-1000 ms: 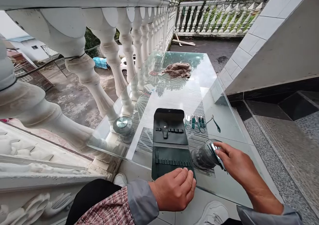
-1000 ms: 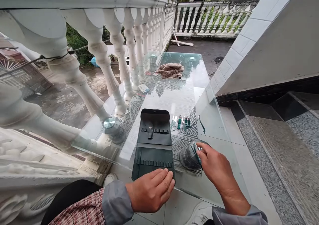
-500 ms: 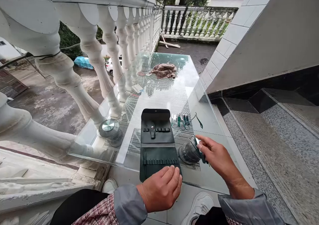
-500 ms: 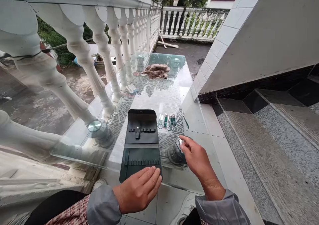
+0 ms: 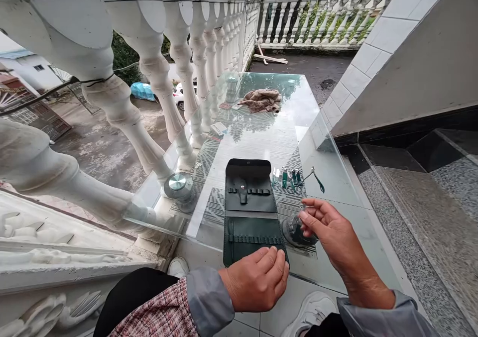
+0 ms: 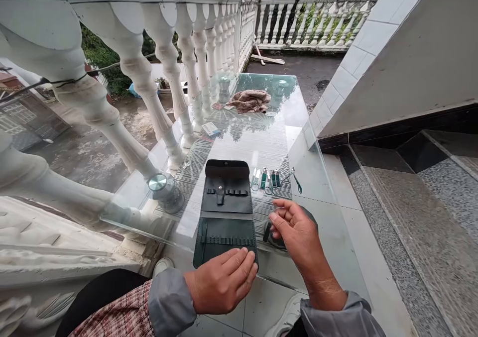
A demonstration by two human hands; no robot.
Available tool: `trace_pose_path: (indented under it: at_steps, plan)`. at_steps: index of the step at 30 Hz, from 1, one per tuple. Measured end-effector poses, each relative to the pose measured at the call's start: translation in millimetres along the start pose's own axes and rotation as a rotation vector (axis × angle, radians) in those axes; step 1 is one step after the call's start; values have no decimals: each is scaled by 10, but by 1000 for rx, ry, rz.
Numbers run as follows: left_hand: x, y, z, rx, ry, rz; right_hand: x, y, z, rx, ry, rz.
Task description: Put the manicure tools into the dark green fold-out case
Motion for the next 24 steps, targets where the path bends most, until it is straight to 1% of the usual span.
trace_pose_path:
  at_steps: [9,18,24]
  plan:
    - [-35,75,49,77,31,-9,45,266,-41,21,-26,-41]
    - [-23,-11,15,30,39,24,49,684,32,141,-19,-68]
    - [-25,-34,36,37,44,48,65,824,26,161,-31,-92]
Point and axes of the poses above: each hand's wrist, its own z-axis away from the middle knuckle, its own y-axis out of the palm, x = y × z, the point moved 8 cm from there along -z, towards the middle knuckle, and after that the axes turned 15 degrees about -y, right-handed, at the moved point
